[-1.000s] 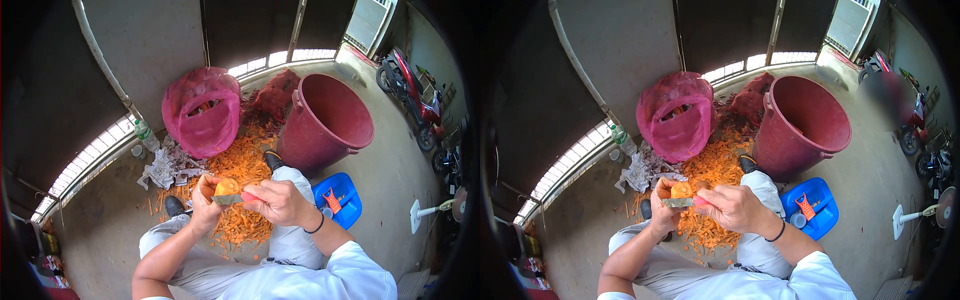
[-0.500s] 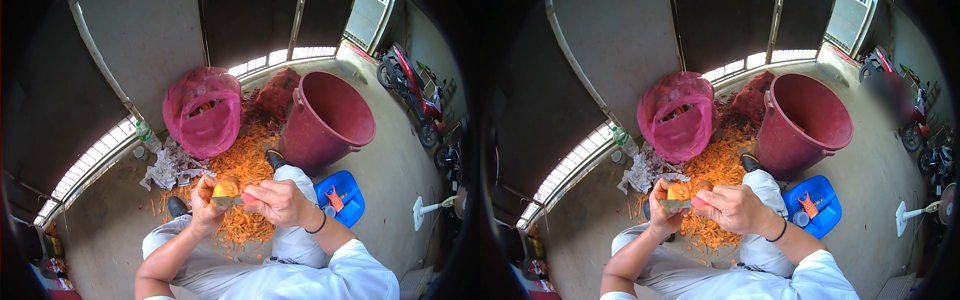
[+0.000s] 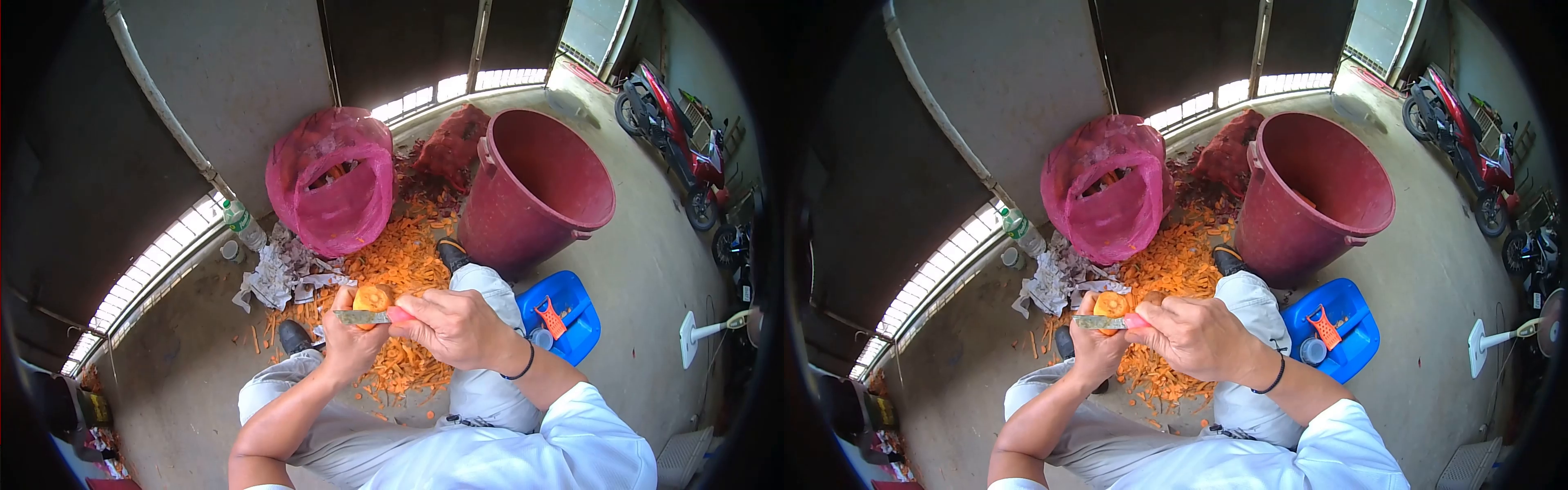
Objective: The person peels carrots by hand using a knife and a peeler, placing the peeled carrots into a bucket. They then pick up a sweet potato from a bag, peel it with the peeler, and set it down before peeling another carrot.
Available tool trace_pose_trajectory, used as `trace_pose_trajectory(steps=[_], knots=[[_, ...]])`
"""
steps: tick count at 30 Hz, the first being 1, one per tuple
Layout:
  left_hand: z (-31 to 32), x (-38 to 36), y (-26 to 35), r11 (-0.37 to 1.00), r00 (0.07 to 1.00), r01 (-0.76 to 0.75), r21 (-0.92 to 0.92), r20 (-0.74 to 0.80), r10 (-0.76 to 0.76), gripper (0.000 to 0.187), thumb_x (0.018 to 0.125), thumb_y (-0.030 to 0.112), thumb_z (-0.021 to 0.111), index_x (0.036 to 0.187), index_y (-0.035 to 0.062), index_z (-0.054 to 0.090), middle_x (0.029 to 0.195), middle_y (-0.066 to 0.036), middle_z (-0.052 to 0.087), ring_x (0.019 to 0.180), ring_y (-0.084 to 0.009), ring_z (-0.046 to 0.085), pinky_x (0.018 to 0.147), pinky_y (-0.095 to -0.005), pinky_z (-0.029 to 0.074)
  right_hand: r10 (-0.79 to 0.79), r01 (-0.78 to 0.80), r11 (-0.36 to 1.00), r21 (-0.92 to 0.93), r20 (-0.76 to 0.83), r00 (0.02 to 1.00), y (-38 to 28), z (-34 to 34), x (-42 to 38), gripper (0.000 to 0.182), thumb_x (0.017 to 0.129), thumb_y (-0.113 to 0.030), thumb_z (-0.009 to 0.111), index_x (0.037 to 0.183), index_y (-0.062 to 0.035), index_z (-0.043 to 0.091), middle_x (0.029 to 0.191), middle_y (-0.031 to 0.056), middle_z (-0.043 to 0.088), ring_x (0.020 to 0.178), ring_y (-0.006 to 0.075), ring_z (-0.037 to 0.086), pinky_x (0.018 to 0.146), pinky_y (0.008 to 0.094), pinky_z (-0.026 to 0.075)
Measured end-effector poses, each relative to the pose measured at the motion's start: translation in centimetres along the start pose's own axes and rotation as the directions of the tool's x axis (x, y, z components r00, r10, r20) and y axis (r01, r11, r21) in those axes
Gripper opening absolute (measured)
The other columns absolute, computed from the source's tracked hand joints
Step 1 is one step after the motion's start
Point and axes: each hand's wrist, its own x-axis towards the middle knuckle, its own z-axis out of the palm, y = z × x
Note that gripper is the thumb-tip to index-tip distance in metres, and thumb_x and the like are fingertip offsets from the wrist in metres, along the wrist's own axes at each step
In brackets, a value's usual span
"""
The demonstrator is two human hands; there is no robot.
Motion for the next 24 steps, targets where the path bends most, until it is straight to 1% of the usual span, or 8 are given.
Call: trace_pose_trajectory(steps=[2, 3, 5, 11, 13, 16, 21, 24], knots=[[-0.3, 0.0, 0.5, 0.983, 0.992, -0.109, 0.149, -0.052, 0.118, 0.030, 0.082, 0.006, 0.083, 0.101, 0.0036, 0.060, 0.091, -0.003, 0.067, 0.082, -0.0100, 0.063, 0.074, -0.0276, 0.052, 0.002, -0.002, 1.000, 0.021, -0.015, 1.000, -0.6, -0.2, 0.3, 0.033, 0.091, -0.030, 0.078, 0.107, -0.0027, 0.071, 0.072, 0.0097, 0.062, 0.060, 0.0264, 0.064, 0.050, 0.0387, 0.048], [-0.5, 0.0, 0.1, 0.982, 0.992, -0.106, 0.154, -0.051, 0.115, 0.030, 0.082, 0.006, 0.083, 0.101, 0.0036, 0.060, 0.091, -0.003, 0.067, 0.082, -0.0100, 0.063, 0.074, -0.0276, 0.052, -0.002, 0.002, 1.000, -0.018, 0.022, 1.000, -0.9, -0.5, 0.4, 0.033, 0.092, -0.031, 0.076, 0.109, -0.0027, 0.071, 0.073, 0.0094, 0.060, 0.061, 0.0267, 0.065, 0.051, 0.0386, 0.049], [-0.9, 0.0, -1.0, 0.962, 0.969, -0.216, 0.167, -0.082, 0.232, 0.037, 0.080, 0.009, 0.087, 0.102, 0.0040, 0.058, 0.090, -0.003, 0.068, 0.080, -0.0099, 0.063, 0.072, -0.0274, 0.052, -0.005, 0.009, 0.999, -0.054, 0.060, 0.998, -1.1, -0.7, 0.5, 0.034, 0.093, -0.032, 0.075, 0.111, -0.0027, 0.070, 0.073, 0.0091, 0.059, 0.063, 0.0270, 0.065, 0.052, 0.0384, 0.051], [-1.1, -0.2, 0.5, 0.945, 0.953, -0.268, 0.188, -0.090, 0.288, 0.049, 0.077, 0.012, 0.092, 0.103, 0.0047, 0.051, 0.090, -0.003, 0.069, 0.080, -0.0082, 0.063, 0.074, -0.0271, 0.052, -0.107, 0.110, 0.992, -0.056, 0.051, 0.993, -0.5, -1.0, 0.8, 0.037, 0.092, -0.033, 0.076, 0.111, -0.0015, 0.071, 0.072, 0.0082, 0.058, 0.059, 0.0251, 0.063, 0.051, 0.0374, 0.050], [-1.0, -0.3, 0.6, 0.948, 0.955, -0.266, 0.176, -0.086, 0.284, 0.047, 0.077, 0.010, 0.091, 0.102, 0.0050, 0.052, 0.090, -0.003, 0.069, 0.081, -0.0080, 0.062, 0.075, -0.0270, 0.052, -0.151, 0.151, 0.988, -0.042, -0.004, 0.989, -0.3, -1.0, 0.9, 0.035, 0.091, -0.034, 0.077, 0.109, -0.0040, 0.071, 0.070, 0.0066, 0.055, 0.057, 0.0243, 0.061, 0.049, 0.0373, 0.048], [-1.2, -0.7, 1.1, 0.952, 0.961, -0.248, 0.180, -0.076, 0.264, 0.043, 0.075, 0.004, 0.087, 0.099, 0.0054, 0.052, 0.090, -0.003, 0.068, 0.081, -0.0078, 0.062, 0.075, -0.0270, 0.052, -0.125, 0.124, 0.988, -0.088, -0.016, 0.992, 0.4, -1.5, 0.9, 0.032, 0.091, -0.035, 0.076, 0.105, -0.0067, 0.072, 0.068, 0.0053, 0.054, 0.056, 0.0235, 0.060, 0.049, 0.0376, 0.048], [-0.8, -0.2, 1.7, 0.971, 0.972, -0.212, 0.114, -0.078, 0.222, 0.038, 0.072, -0.002, 0.082, 0.097, 0.0056, 0.053, 0.088, -0.003, 0.067, 0.080, -0.0084, 0.061, 0.073, -0.0278, 0.052, -0.114, 0.116, 0.990, -0.081, 0.028, 0.993, 0.9, -2.2, 1.1, 0.030, 0.092, -0.036, 0.076, 0.103, -0.0081, 0.071, 0.067, 0.0046, 0.053, 0.055, 0.0230, 0.060, 0.048, 0.0377, 0.047], [-1.2, -0.3, 1.1, 0.957, 0.976, -0.215, 0.194, 0.014, 0.216, 0.040, 0.072, 0.000, 0.083, 0.098, 0.0050, 0.054, 0.087, -0.003, 0.067, 0.080, -0.0090, 0.062, 0.072, -0.0284, 0.052, -0.134, 0.137, 0.987, -0.088, 0.036, 0.990, 0.3, -1.9, 1.2, 0.030, 0.092, -0.035, 0.075, 0.103, -0.0080, 0.071, 0.067, 0.0046, 0.054, 0.055, 0.0232, 0.060, 0.048, 0.0377, 0.046]])
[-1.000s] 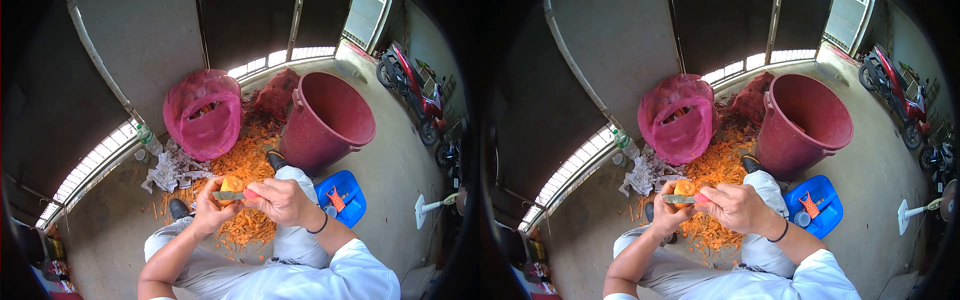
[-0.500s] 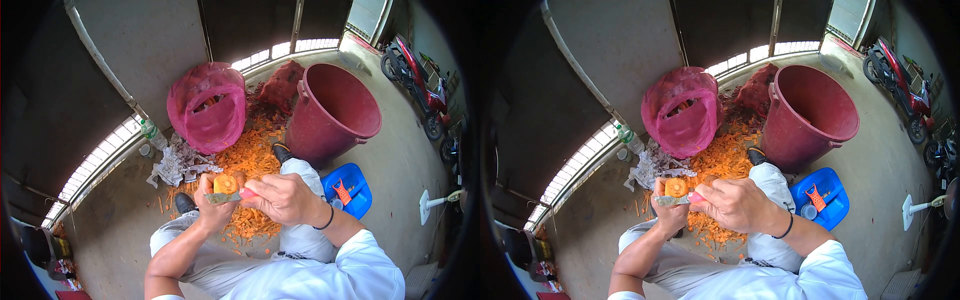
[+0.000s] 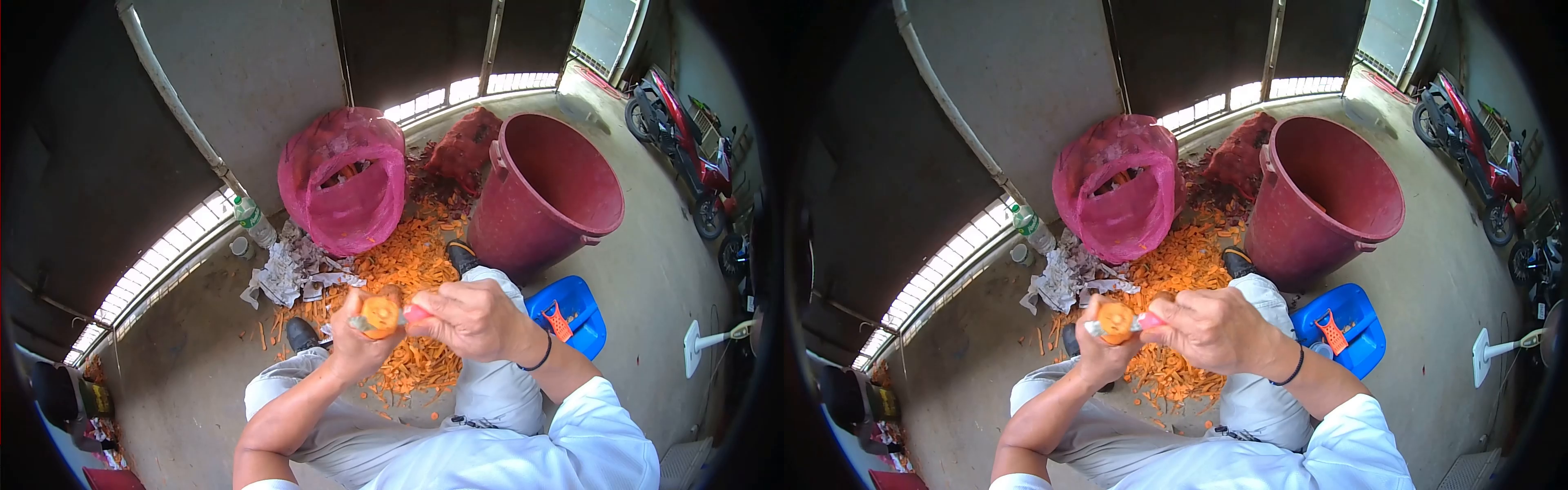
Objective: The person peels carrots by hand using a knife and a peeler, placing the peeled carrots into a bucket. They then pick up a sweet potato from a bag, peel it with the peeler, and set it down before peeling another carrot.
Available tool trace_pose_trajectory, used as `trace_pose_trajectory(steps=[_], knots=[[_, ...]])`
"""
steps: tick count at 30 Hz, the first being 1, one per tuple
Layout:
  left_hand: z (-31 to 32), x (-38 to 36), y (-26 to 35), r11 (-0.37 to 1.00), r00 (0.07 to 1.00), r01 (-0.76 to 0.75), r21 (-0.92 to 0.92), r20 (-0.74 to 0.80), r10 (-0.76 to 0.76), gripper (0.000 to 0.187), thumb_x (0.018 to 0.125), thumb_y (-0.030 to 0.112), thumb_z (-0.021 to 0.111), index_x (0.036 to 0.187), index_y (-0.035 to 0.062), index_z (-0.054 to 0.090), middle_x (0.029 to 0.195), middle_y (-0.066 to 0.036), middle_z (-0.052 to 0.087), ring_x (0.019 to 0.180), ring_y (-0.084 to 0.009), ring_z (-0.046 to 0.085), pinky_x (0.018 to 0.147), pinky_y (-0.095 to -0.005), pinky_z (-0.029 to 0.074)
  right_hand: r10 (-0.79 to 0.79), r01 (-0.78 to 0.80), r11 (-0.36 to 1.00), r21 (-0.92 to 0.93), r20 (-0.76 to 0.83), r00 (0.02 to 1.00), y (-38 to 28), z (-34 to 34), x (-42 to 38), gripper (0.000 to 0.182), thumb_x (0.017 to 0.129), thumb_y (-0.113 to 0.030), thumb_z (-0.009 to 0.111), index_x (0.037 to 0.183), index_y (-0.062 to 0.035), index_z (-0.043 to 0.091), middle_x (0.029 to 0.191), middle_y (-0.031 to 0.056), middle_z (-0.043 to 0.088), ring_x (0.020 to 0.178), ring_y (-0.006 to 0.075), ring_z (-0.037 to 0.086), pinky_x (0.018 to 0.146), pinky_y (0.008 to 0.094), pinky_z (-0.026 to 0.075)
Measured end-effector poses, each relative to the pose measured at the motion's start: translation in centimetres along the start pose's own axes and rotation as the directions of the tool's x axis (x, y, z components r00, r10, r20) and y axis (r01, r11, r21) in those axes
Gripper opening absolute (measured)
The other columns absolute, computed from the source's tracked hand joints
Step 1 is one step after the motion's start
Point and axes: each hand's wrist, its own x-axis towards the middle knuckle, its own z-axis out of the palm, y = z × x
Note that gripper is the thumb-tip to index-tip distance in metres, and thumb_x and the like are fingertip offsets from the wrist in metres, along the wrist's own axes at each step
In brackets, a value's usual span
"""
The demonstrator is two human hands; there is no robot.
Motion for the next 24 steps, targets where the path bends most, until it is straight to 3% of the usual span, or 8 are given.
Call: trace_pose_trajectory(steps=[6, 8, 10, 12, 14, 15, 20, 24], knots=[[0.0, -0.3, 0.6, 0.997, 0.998, -0.069, 0.018, 0.007, 0.069, 0.037, 0.073, 0.003, 0.085, 0.095, 0.0056, 0.055, 0.082, -0.005, 0.066, 0.074, -0.0106, 0.062, 0.069, -0.0291, 0.051, -0.003, 0.002, 1.000, 0.020, 0.020, 1.000, 0.2, -0.4, 0.1, 0.027, 0.094, -0.033, 0.074, 0.102, -0.0079, 0.071, 0.067, 0.0053, 0.055, 0.057, 0.0238, 0.062, 0.049, 0.0374, 0.048], [-0.4, 0.0, 1.4, 0.976, 0.996, -0.088, 0.197, -0.015, 0.092, 0.036, 0.074, 0.007, 0.087, 0.094, 0.0058, 0.056, 0.080, -0.006, 0.065, 0.071, -0.0110, 0.062, 0.068, -0.0293, 0.051, -0.004, 0.004, 1.000, 0.010, 0.031, 1.000, 1.9, -0.9, 0.2, 0.026, 0.095, -0.032, 0.073, 0.101, -0.0070, 0.071, 0.068, 0.0063, 0.057, 0.058, 0.0248, 0.062, 0.050, 0.0377, 0.049], [-0.4, -0.2, 0.8, 0.985, 0.993, -0.112, 0.132, -0.010, 0.114, 0.035, 0.076, 0.007, 0.086, 0.094, 0.0057, 0.056, 0.082, -0.005, 0.066, 0.073, -0.0101, 0.062, 0.069, -0.0282, 0.051, 0.219, -0.219, 0.975, 0.033, -0.016, 0.976, 5.1, -1.1, -0.1, 0.031, 0.093, -0.026, 0.076, 0.107, 0.0015, 0.073, 0.079, 0.0136, 0.068, 0.068, 0.0290, 0.068, 0.060, 0.0363, 0.053], [-0.3, 0.1, 0.6, 0.989, 0.990, -0.134, 0.067, -0.027, 0.136, 0.033, 0.078, 0.006, 0.086, 0.095, 0.0057, 0.057, 0.084, -0.004, 0.067, 0.075, -0.0091, 0.063, 0.070, -0.0271, 0.051, 0.250, -0.242, 0.966, 0.087, -0.092, 0.964, 5.8, -0.7, -0.3, 0.027, 0.096, -0.026, 0.072, 0.107, -0.0008, 0.073, 0.082, 0.0133, 0.070, 0.070, 0.0302, 0.069, 0.063, 0.0380, 0.055], [0.0, 0.9, 0.7, 0.942, 0.979, 0.205, -0.266, 0.033, -0.203, 0.030, 0.081, 0.002, 0.083, 0.095, 0.0058, 0.057, 0.087, -0.001, 0.067, 0.079, -0.0077, 0.063, 0.074, -0.0246, 0.051, 0.298, -0.276, 0.949, 0.151, -0.157, 0.941, 5.8, -0.4, -0.6, 0.025, 0.100, -0.026, 0.067, 0.107, -0.0032, 0.073, 0.085, 0.0130, 0.072, 0.073, 0.0313, 0.070, 0.065, 0.0397, 0.056], [0.0, 0.9, 0.2, 0.884, 0.960, 0.278, -0.376, 0.093, -0.262, 0.032, 0.079, -0.004, 0.083, 0.100, 0.0047, 0.061, 0.092, 0.001, 0.065, 0.082, -0.0067, 0.060, 0.078, -0.0257, 0.051, 0.315, -0.303, 0.948, 0.101, -0.140, 0.939, 5.7, -0.4, -0.7, 0.025, 0.099, -0.027, 0.068, 0.109, -0.0036, 0.074, 0.087, 0.0139, 0.073, 0.076, 0.0314, 0.071, 0.067, 0.0394, 0.057], [0.3, 1.1, -1.6, 0.906, 0.966, 0.243, -0.348, 0.168, -0.195, 0.039, 0.081, -0.001, 0.083, 0.116, 0.0042, 0.065, 0.100, 0.000, 0.068, 0.089, -0.0071, 0.062, 0.081, -0.0256, 0.053, 0.328, -0.319, 0.944, 0.084, -0.146, 0.933, 4.7, -0.1, -0.7, 0.027, 0.097, -0.029, 0.072, 0.108, -0.0043, 0.075, 0.088, 0.0147, 0.073, 0.077, 0.0316, 0.071, 0.068, 0.0378, 0.057], [0.6, 1.2, -0.9, 0.885, 0.946, 0.285, -0.368, 0.256, -0.198, 0.044, 0.078, -0.001, 0.084, 0.118, 0.0043, 0.065, 0.098, 0.002, 0.066, 0.089, -0.0080, 0.062, 0.085, -0.0277, 0.053, 0.143, -0.141, 0.984, 0.111, -0.008, 0.990, 3.3, -0.3, -1.0, 0.029, 0.089, -0.034, 0.079, 0.101, -0.0080, 0.075, 0.075, 0.0088, 0.066, 0.065, 0.0290, 0.066, 0.056, 0.0386, 0.051]])
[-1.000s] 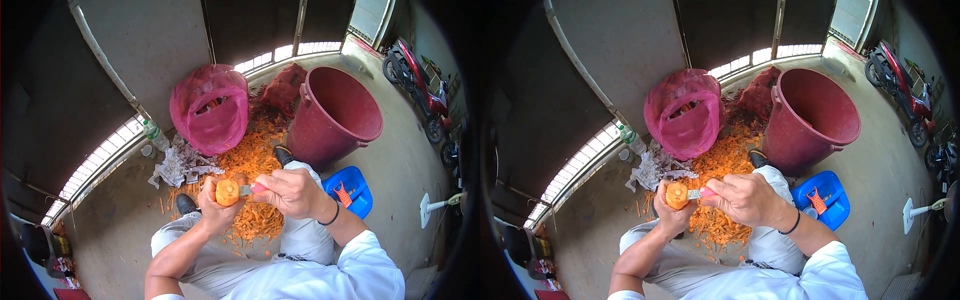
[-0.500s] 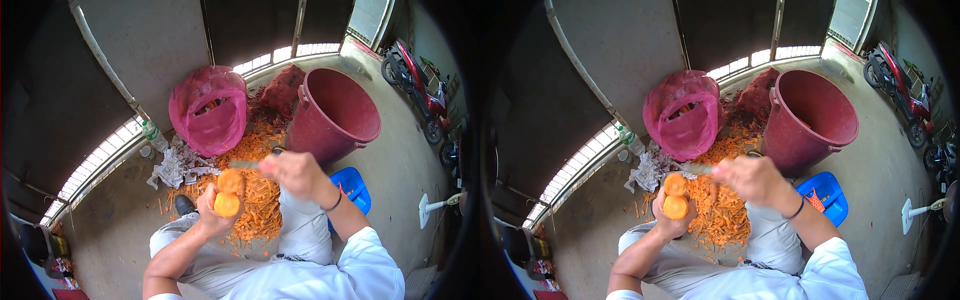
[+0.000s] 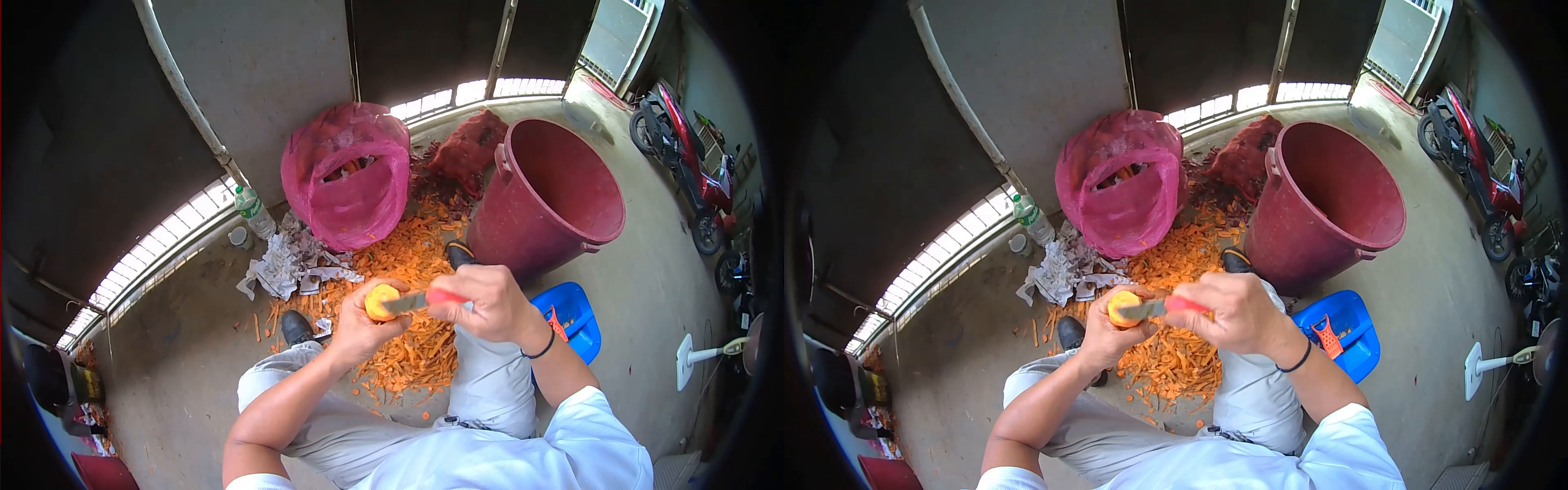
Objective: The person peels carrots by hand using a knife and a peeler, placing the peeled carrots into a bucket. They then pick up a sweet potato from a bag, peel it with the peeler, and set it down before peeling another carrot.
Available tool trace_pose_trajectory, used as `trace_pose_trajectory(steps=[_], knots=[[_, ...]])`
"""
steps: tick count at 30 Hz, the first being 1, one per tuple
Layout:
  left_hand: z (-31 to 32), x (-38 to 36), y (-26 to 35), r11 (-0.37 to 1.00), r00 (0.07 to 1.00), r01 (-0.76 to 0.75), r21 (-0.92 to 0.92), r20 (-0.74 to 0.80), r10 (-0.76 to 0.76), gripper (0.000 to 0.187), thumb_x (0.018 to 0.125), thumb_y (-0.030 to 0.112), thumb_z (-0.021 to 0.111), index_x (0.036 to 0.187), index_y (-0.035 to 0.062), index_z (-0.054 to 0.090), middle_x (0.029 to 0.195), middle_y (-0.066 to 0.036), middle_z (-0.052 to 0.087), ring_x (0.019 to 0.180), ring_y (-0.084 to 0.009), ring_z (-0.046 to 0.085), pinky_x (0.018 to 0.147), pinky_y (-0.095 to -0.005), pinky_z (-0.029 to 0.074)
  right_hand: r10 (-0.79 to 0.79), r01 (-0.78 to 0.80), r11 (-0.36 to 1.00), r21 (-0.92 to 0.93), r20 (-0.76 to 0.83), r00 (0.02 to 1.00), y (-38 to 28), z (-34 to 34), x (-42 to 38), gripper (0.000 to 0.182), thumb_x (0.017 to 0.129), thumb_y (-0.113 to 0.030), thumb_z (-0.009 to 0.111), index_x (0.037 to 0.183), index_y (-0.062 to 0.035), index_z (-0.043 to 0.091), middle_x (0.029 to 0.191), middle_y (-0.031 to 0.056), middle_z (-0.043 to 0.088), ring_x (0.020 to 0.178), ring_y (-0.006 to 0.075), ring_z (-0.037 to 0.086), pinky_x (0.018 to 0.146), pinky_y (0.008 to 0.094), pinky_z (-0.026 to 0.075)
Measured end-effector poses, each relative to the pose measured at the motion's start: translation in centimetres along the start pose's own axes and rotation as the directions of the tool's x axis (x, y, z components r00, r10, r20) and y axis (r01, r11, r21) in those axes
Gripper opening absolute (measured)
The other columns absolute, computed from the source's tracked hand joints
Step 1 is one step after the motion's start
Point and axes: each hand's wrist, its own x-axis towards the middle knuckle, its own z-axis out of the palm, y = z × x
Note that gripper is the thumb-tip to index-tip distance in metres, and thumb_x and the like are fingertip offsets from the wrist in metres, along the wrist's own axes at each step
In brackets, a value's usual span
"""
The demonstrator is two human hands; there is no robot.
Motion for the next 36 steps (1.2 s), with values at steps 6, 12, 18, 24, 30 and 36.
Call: trace_pose_trajectory(steps=[6, 12, 18, 24, 30, 36], knots=[[0.5, -0.5, -0.1, 0.979, 0.990, 0.137, -0.154, 0.000, -0.139, 0.033, 0.073, -0.001, 0.078, 0.100, 0.0073, 0.061, 0.090, 0.000, 0.063, 0.073, -0.0072, 0.058, 0.064, -0.0235, 0.049, -0.144, 0.149, 0.980, -0.132, 0.047, 0.988, -2.0, 0.7, -0.2, 0.035, 0.084, -0.041, 0.082, 0.098, -0.0101, 0.075, 0.063, 0.0041, 0.054, 0.055, 0.0226, 0.060, 0.049, 0.0371, 0.045], [0.2, -1.0, -1.1, 0.974, 0.986, 0.158, -0.164, -0.018, -0.163, 0.038, 0.076, -0.002, 0.083, 0.109, 0.0053, 0.064, 0.096, 0.001, 0.067, 0.087, -0.0081, 0.063, 0.080, -0.0272, 0.054, -0.127, 0.128, 0.977, -0.173, 0.020, 0.992, -2.2, 1.1, -0.3, 0.035, 0.085, -0.041, 0.081, 0.099, -0.0099, 0.075, 0.063, 0.0038, 0.054, 0.053, 0.0222, 0.060, 0.047, 0.0369, 0.045], [0.0, -0.9, -1.1, 0.999, 0.998, 0.028, -0.028, -0.055, -0.030, 0.040, 0.075, -0.003, 0.080, 0.111, 0.0046, 0.064, 0.095, 0.001, 0.066, 0.085, -0.0078, 0.062, 0.081, -0.0265, 0.052, -0.113, 0.123, 0.978, -0.170, 0.066, 0.991, -2.6, 0.7, -0.2, 0.031, 0.087, -0.041, 0.080, 0.096, -0.0109, 0.075, 0.062, 0.0039, 0.054, 0.053, 0.0226, 0.060, 0.046, 0.0376, 0.045], [0.6, -1.1, 0.7, 0.998, 1.000, -0.011, 0.058, 0.025, 0.009, 0.034, 0.075, -0.002, 0.077, 0.106, 0.0058, 0.065, 0.090, 0.003, 0.061, 0.083, -0.0061, 0.057, 0.077, -0.0249, 0.048, -0.016, 0.002, 0.980, -0.198, -0.070, 0.997, 0.5, -0.7, 0.4, 0.025, 0.088, -0.039, 0.078, 0.089, -0.0138, 0.073, 0.062, 0.0044, 0.055, 0.053, 0.0238, 0.060, 0.046, 0.0381, 0.045], [0.6, -0.8, 0.4, 0.996, 0.999, 0.004, 0.087, 0.045, -0.008, 0.034, 0.074, -0.001, 0.083, 0.097, 0.0084, 0.060, 0.090, 0.004, 0.056, 0.082, -0.0062, 0.053, 0.075, -0.0253, 0.045, -0.120, 0.131, 0.987, -0.095, 0.110, 0.987, -2.2, -0.4, -0.1, 0.029, 0.088, -0.041, 0.078, 0.089, -0.0124, 0.073, 0.062, 0.0046, 0.056, 0.052, 0.0241, 0.060, 0.046, 0.0385, 0.046], [0.5, -1.1, 0.3, 0.973, 0.996, -0.081, 0.215, 0.042, 0.074, 0.034, 0.071, 0.001, 0.083, 0.097, 0.0078, 0.062, 0.090, 0.001, 0.061, 0.082, -0.0087, 0.057, 0.076, -0.0269, 0.047, -0.132, 0.147, 0.976, -0.163, 0.099, 0.986, -2.2, -0.1, 0.1, 0.030, 0.082, -0.037, 0.083, 0.091, -0.0109, 0.074, 0.062, 0.0045, 0.053, 0.052, 0.0241, 0.057, 0.049, 0.0382, 0.045]])
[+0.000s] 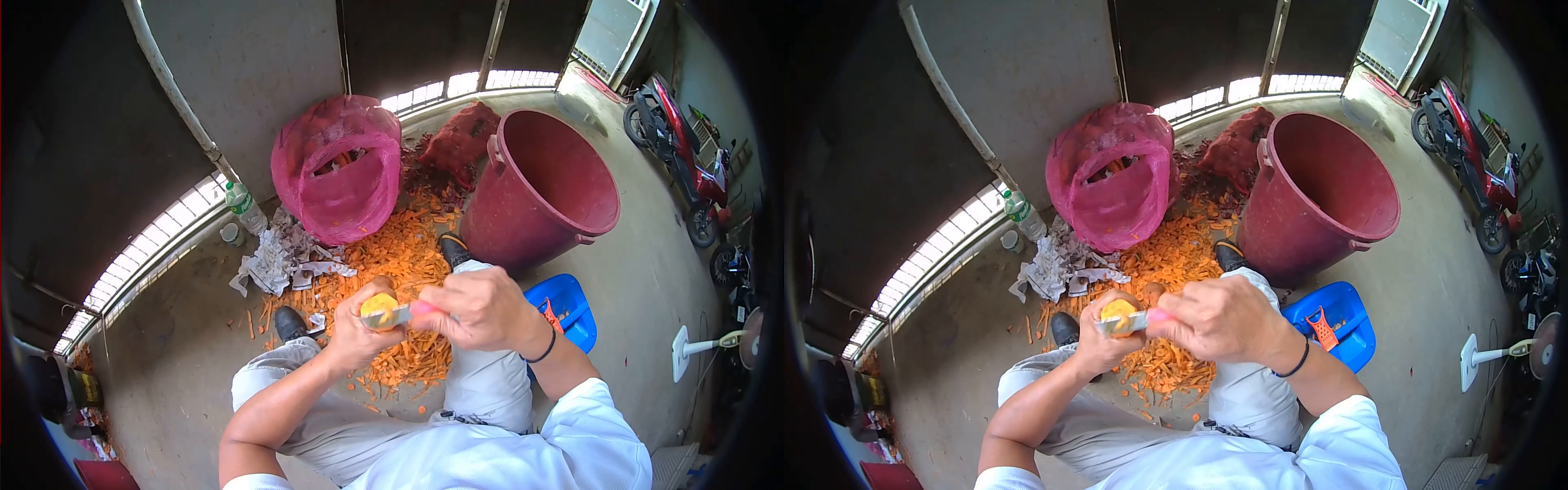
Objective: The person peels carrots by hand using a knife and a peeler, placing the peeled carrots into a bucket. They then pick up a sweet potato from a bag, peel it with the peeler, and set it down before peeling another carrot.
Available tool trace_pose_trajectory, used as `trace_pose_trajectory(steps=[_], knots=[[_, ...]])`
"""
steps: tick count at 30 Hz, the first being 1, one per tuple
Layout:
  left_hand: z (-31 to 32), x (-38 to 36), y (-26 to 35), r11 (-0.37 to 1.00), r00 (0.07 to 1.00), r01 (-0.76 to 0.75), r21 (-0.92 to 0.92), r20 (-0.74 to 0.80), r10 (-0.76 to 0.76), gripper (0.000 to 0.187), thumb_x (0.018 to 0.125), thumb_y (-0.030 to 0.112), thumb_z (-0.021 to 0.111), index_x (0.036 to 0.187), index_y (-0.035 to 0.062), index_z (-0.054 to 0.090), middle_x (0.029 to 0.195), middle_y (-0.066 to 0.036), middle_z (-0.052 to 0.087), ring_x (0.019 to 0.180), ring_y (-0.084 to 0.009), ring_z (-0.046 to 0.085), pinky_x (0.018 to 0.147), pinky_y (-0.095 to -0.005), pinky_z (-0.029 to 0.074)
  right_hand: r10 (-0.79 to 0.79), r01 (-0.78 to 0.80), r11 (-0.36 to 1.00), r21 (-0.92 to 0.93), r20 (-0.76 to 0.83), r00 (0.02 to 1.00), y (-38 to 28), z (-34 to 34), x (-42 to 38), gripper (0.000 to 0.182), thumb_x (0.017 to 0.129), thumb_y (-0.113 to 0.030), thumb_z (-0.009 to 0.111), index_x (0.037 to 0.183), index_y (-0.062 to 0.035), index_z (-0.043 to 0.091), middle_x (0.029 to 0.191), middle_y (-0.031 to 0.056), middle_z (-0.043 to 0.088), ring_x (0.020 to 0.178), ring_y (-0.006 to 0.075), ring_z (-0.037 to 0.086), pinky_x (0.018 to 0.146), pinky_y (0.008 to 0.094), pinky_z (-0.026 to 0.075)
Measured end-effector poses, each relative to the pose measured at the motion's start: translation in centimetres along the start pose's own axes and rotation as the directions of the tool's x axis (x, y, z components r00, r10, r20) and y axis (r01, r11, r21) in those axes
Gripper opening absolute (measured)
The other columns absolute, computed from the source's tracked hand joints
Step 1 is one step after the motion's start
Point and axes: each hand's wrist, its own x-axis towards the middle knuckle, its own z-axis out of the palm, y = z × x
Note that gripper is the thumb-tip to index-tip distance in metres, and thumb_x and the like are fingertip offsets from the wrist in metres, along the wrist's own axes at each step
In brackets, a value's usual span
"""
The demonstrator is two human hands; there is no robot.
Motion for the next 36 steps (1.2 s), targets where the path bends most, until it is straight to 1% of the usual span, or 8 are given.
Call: trace_pose_trajectory(steps=[2, 8, 15, 19, 21, 27, 32, 36], knots=[[0.0, -0.2, 0.0, 0.999, 0.999, -0.039, 0.037, -0.005, 0.039, 0.033, 0.070, 0.002, 0.083, 0.097, 0.0071, 0.064, 0.091, -0.001, 0.066, 0.083, -0.0086, 0.060, 0.078, -0.0278, 0.049, 0.075, -0.078, 0.991, -0.109, -0.029, 0.997, 1.4, -0.5, 0.2, 0.029, 0.089, -0.041, 0.076, 0.087, -0.0121, 0.070, 0.062, 0.0051, 0.056, 0.053, 0.0248, 0.062, 0.046, 0.0389, 0.047], [0.1, -0.1, 0.2, 0.990, 0.992, 0.122, -0.068, -0.014, -0.123, 0.028, 0.076, 0.003, 0.081, 0.096, 0.0056, 0.062, 0.086, 0.000, 0.058, 0.079, -0.0091, 0.056, 0.073, -0.0271, 0.047, 0.082, -0.081, 0.997, 0.018, -0.068, 0.994, 0.7, -1.0, -0.1, 0.028, 0.087, -0.038, 0.079, 0.088, -0.0122, 0.070, 0.063, 0.0055, 0.056, 0.054, 0.0257, 0.062, 0.048, 0.0389, 0.047], [0.3, -0.3, -0.3, 0.984, 0.997, -0.061, 0.170, -0.036, 0.068, 0.034, 0.072, 0.003, 0.084, 0.098, 0.0055, 0.063, 0.089, -0.006, 0.063, 0.080, -0.0173, 0.063, 0.074, -0.0314, 0.051, -0.016, 0.017, 0.999, -0.041, 0.022, 1.000, -0.4, -0.4, -0.5, 0.027, 0.086, -0.039, 0.079, 0.090, -0.0137, 0.072, 0.063, 0.0029, 0.055, 0.054, 0.0226, 0.061, 0.048, 0.0375, 0.047], [0.2, -0.2, -0.5, 0.962, 0.980, -0.145, 0.231, -0.097, 0.171, 0.038, 0.069, 0.003, 0.085, 0.100, 0.0056, 0.063, 0.090, -0.007, 0.064, 0.080, -0.0216, 0.064, 0.074, -0.0328, 0.052, 0.083, -0.086, 0.994, -0.064, -0.053, 0.995, 1.2, -0.5, -0.3, 0.025, 0.087, -0.036, 0.079, 0.089, -0.0119, 0.072, 0.063, 0.0048, 0.056, 0.055, 0.0242, 0.061, 0.048, 0.0378, 0.048], [0.1, -0.1, -0.6, 0.920, 0.957, -0.252, 0.301, -0.064, 0.283, 0.036, 0.072, 0.004, 0.086, 0.101, 0.0057, 0.064, 0.094, -0.005, 0.066, 0.082, -0.0150, 0.063, 0.076, -0.0303, 0.051, 0.166, -0.175, 0.982, -0.067, -0.124, 0.978, 1.4, -0.8, -0.2, 0.025, 0.087, -0.034, 0.080, 0.089, -0.0105, 0.071, 0.063, 0.0062, 0.056, 0.055, 0.0257, 0.061, 0.049, 0.0384, 0.048], [0.6, 0.6, 0.4, 0.874, 0.945, -0.201, 0.442, -0.147, 0.291, 0.040, 0.070, 0.005, 0.087, 0.102, 0.0035, 0.064, 0.096, -0.010, 0.066, 0.082, -0.0252, 0.064, 0.076, -0.0347, 0.052, 0.042, -0.044, 0.999, -0.029, -0.050, 0.998, -0.5, -0.4, -0.8, 0.028, 0.086, -0.038, 0.081, 0.090, -0.0123, 0.071, 0.064, 0.0052, 0.055, 0.054, 0.0238, 0.060, 0.048, 0.0375, 0.046], [0.1, 0.3, 0.2, 0.845, 0.951, -0.238, 0.480, -0.062, 0.303, 0.044, 0.071, 0.005, 0.086, 0.109, 0.0044, 0.064, 0.102, -0.014, 0.065, 0.093, -0.0337, 0.066, 0.079, -0.0395, 0.054, -0.023, 0.014, 0.994, -0.110, -0.078, 0.997, -0.9, 0.0, -0.5, 0.031, 0.084, -0.041, 0.081, 0.090, -0.0123, 0.071, 0.065, 0.0038, 0.054, 0.053, 0.0222, 0.060, 0.048, 0.0368, 0.046], [0.2, 0.5, -0.4, 0.810, 0.934, -0.247, 0.531, -0.092, 0.345, 0.045, 0.069, 0.005, 0.086, 0.109, 0.0038, 0.065, 0.100, -0.015, 0.066, 0.089, -0.0354, 0.068, 0.075, -0.0415, 0.055, 0.052, -0.084, 0.977, -0.194, -0.167, 0.985, 1.0, -0.1, -0.7, 0.031, 0.084, -0.040, 0.081, 0.091, -0.0121, 0.071, 0.065, 0.0037, 0.055, 0.054, 0.0231, 0.060, 0.049, 0.0370, 0.047]])
